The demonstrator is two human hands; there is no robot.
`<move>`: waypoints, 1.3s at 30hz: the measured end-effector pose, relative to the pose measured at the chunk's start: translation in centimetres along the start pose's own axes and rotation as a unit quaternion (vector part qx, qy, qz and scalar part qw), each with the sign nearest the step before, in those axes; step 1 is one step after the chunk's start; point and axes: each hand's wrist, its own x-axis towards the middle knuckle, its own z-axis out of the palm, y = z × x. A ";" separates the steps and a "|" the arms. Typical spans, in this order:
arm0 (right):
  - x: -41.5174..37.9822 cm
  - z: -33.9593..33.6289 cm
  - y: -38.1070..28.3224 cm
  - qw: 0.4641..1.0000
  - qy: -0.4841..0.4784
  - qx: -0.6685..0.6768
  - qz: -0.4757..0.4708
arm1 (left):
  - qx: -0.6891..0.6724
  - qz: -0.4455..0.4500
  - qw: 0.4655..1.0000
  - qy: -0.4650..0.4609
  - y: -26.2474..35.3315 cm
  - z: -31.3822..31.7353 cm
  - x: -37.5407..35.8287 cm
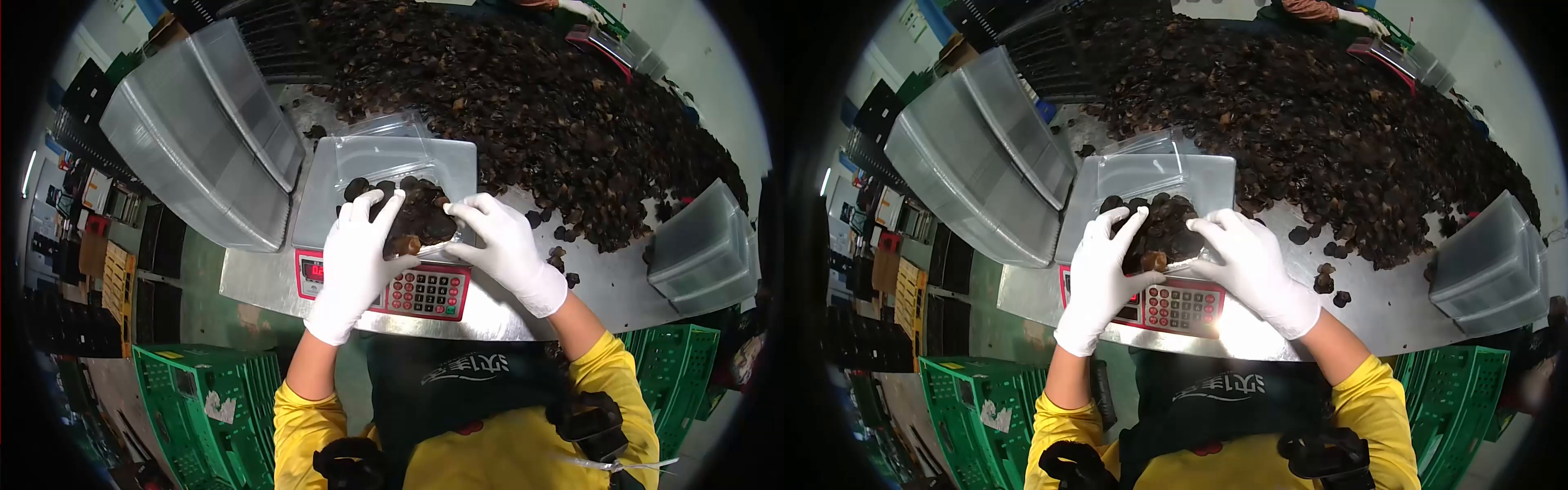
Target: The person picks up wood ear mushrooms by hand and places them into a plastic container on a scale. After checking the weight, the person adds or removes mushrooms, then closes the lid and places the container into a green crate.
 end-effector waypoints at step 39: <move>-9.3 -3.0 8.0 0.968 0.082 0.097 0.218 | -0.170 0.082 0.976 0.113 6.8 2.0 4.5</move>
